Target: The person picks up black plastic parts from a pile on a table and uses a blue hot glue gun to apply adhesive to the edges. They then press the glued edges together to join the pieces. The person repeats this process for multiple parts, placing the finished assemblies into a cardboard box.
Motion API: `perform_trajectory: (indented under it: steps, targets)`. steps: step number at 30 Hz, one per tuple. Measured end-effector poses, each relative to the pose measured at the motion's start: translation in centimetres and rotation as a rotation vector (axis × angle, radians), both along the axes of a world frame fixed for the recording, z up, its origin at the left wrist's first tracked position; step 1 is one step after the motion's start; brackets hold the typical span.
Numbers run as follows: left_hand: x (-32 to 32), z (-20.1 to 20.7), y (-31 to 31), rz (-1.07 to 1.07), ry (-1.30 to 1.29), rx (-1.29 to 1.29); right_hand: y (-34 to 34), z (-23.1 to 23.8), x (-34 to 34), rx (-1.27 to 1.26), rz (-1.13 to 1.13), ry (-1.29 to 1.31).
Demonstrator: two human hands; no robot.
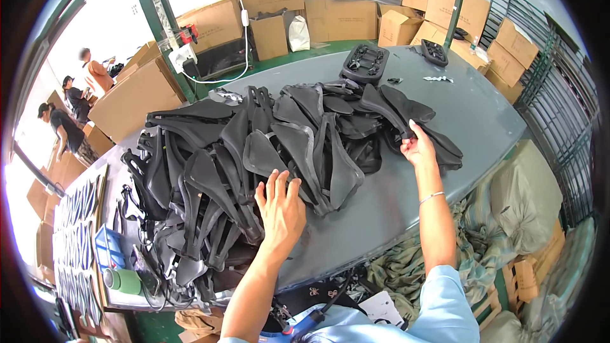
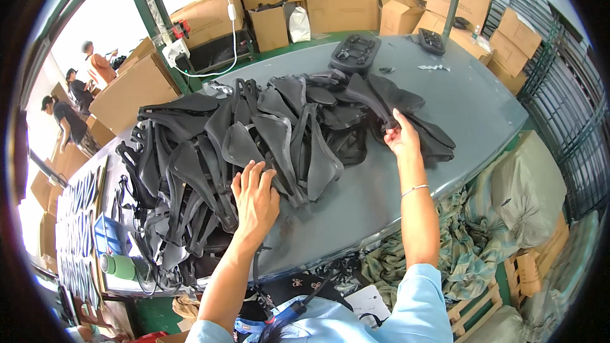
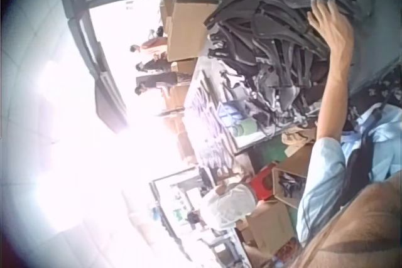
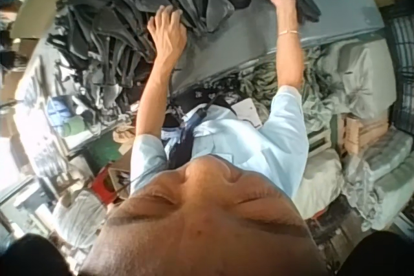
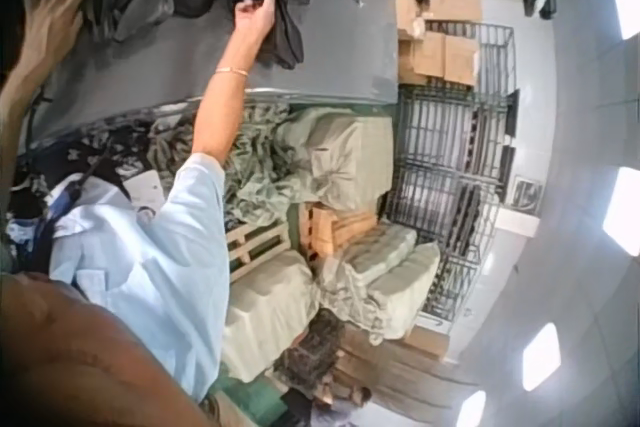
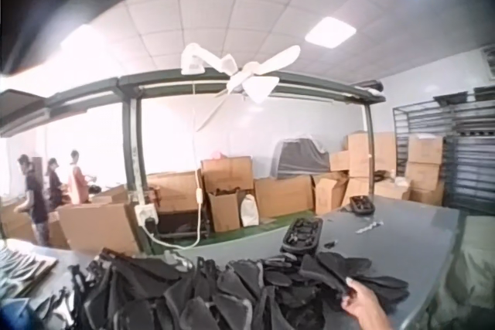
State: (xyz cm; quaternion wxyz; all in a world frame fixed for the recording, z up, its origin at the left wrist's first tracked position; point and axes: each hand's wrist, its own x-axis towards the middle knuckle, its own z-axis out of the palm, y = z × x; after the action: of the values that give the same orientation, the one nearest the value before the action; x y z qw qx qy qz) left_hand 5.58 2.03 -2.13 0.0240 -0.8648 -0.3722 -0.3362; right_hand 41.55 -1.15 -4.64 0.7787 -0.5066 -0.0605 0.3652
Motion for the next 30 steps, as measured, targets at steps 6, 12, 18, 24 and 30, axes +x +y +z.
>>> perform_trajectory:
  steps: [6, 12, 18, 24, 30]
  targets:
    - [0.2, 1.4, -0.3, -0.224, -0.345, -0.151, 0.0, 1.9, -8.2, -0.013, 0.013, -0.719]
    - [3.7, 0.1, 0.5, -0.406, -0.856, -1.055, -3.2, 0.7, -17.6, 0.035, 0.041, -1.612]
    - [4.1, 0.6, 0.9, -0.377, -1.161, -1.336, -4.5, -0.3, -18.6, -0.106, 0.034, -1.723]
    - [6.3, 1.7, 1.1, -0.111, -1.027, -1.327, -4.1, 0.1, -19.8, 0.138, 0.000, -1.503]
    - [6.8, 2.5, 1.7, 0.053, -0.852, -1.320, -4.9, 0.9, -20.1, 0.055, 0.102, -0.861]
